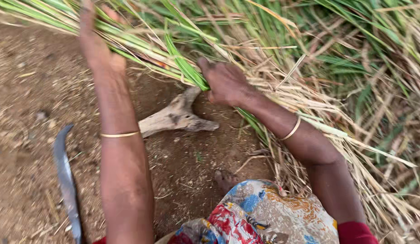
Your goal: The person uses a machete to cut bundles of long green grass placed on a log on the ground.
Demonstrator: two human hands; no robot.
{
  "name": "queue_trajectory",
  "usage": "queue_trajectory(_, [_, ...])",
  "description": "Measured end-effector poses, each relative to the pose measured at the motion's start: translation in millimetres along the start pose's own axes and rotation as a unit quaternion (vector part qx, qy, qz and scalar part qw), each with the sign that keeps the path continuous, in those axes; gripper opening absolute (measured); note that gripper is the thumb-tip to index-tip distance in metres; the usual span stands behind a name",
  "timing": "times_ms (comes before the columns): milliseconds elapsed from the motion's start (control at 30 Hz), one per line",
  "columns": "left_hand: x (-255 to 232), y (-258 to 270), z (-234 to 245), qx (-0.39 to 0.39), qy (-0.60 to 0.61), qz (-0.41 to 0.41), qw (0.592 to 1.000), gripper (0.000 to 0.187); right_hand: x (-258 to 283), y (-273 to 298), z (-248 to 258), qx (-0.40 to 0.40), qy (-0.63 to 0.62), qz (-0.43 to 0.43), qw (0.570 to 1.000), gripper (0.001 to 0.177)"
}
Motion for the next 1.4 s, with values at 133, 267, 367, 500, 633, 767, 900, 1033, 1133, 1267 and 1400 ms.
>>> queue_trajectory(133, [29.9,69.2,135.7,-0.23,-0.278,0.256,0.897,0.109,22.6,-83.1,-106.1,0.04,0.016,0.05,0.998,0.053])
queue_trajectory(267, [43.0,128.1,222.6,-0.124,-0.325,0.283,0.894,0.078,26.8,-127.6,-218.6,0.098,-0.064,0.02,0.993,0.043])
queue_trajectory(367, [3.3,186.2,309.9,-0.179,-0.532,0.286,0.777,0.043,23.7,-140.3,-276.5,0.191,-0.064,-0.042,0.979,0.042])
queue_trajectory(500, [-89.5,272.8,416.5,-0.268,-0.715,0.239,0.6,0.046,25.0,-145.5,-276.2,0.184,0.003,-0.039,0.982,0.057])
queue_trajectory(633, [-148.9,384.0,480.0,-0.342,-0.77,0.387,0.374,0.072,28.0,-124.1,-257.7,0.262,-0.025,-0.089,0.961,0.06])
queue_trajectory(767, [-148.5,434.4,493.3,-0.36,-0.758,0.408,0.359,0.085,23.9,-122.1,-231.5,0.169,-0.01,0.044,0.985,0.084])
queue_trajectory(900, [-132.8,459.7,506.5,-0.341,-0.661,0.502,0.441,0.055,-48.9,-133.4,-202.3,-0.029,-0.179,-0.107,0.978,0.05])
queue_trajectory(1033, [-130.0,452.3,493.9,-0.281,-0.725,0.493,0.39,0.062,-100.2,-131.1,-252.3,0.151,-0.188,-0.278,0.93,0.038])
queue_trajectory(1133, [-129.5,445.4,492.2,-0.251,-0.753,0.487,0.365,0.061,-93.9,-140.3,-255.8,0.156,-0.078,-0.181,0.968,0.024])
queue_trajectory(1267, [-127.3,457.2,508.2,-0.331,-0.625,0.404,0.58,0.035,-95.1,-127.4,-211.5,-0.029,-0.315,-0.138,0.939,0.02])
queue_trajectory(1400, [-151.1,458.3,512.4,-0.395,-0.529,0.233,0.714,0.027,-58.8,-111.4,-181.7,0.069,-0.335,-0.044,0.939,0.041])
Point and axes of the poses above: each hand's wrist, its own y-axis away from the middle knuckle, its own z-axis out of the back of the hand, x = y × z, the point moved 8 cm from there along -y, towards the middle knuckle, and after that the axes turned 11 degrees about x, right-handed, at the moved point
